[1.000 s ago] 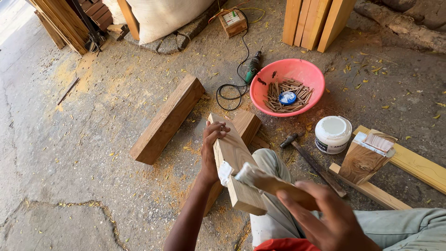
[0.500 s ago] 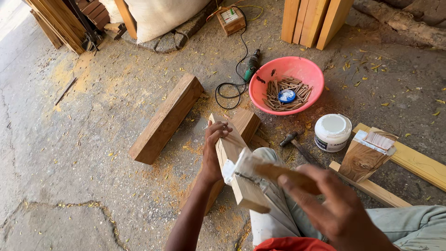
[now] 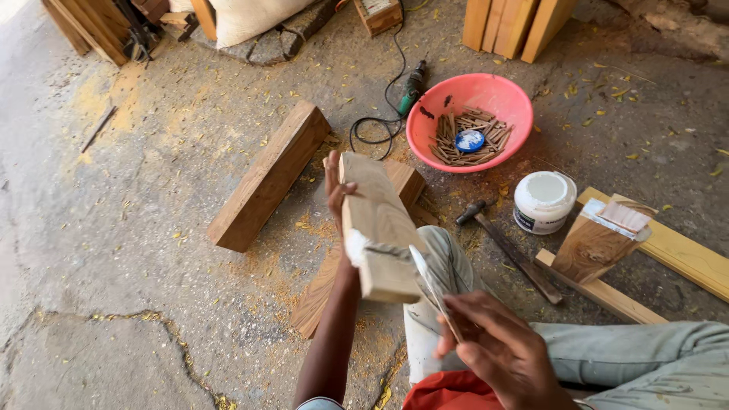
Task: The person sits on the ground and applies white glue to the edges of wooden planks using a small brush. They dip the brush into a container of glue and coat the sides of the wood pieces, preparing them for assembly.
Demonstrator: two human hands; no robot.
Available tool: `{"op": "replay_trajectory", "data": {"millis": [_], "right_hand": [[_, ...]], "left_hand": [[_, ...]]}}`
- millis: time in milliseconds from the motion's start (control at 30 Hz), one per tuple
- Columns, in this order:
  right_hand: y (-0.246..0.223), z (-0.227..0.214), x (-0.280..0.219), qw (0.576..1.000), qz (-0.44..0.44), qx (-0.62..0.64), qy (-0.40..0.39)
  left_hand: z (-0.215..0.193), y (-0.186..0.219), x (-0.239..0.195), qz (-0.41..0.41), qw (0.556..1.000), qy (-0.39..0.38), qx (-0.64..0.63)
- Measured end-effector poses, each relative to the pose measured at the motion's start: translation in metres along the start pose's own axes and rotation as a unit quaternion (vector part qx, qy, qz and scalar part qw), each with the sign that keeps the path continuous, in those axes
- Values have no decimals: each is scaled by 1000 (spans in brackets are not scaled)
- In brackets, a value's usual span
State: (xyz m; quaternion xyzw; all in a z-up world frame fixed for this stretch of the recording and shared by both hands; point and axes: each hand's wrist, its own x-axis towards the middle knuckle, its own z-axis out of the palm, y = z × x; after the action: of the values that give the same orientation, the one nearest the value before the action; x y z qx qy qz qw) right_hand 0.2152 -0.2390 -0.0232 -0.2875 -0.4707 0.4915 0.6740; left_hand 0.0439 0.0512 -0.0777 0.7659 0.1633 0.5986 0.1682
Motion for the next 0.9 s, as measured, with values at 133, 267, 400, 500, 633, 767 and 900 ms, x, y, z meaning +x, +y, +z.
{"op": "replay_trajectory", "data": {"millis": [133, 267, 400, 500, 633, 767, 900], "right_hand": [[6, 10, 8, 1000, -3, -1, 29], [8, 16, 8, 998, -2, -66, 21], [22, 17, -1, 994, -49, -95, 8], [35, 18, -15, 987, -75, -143, -12], [37, 6, -27, 955, -146, -255, -43], [13, -28, -33, 952, -93, -289, -29], [-8, -62, -21, 890, 116, -381, 221]], "left_hand": [[11, 10, -19, -20, 998, -54, 22], [23, -19, -31, -24, 999, -25, -13], [32, -34, -43, 17, 991, 20, -133], [38, -30, -44, 6, 984, 64, -169], [45, -29, -30, 75, 972, 125, -185], [24, -21, -29, 19, 983, 81, -163], [-13, 5, -35, -78, 984, 9, -159]]}}
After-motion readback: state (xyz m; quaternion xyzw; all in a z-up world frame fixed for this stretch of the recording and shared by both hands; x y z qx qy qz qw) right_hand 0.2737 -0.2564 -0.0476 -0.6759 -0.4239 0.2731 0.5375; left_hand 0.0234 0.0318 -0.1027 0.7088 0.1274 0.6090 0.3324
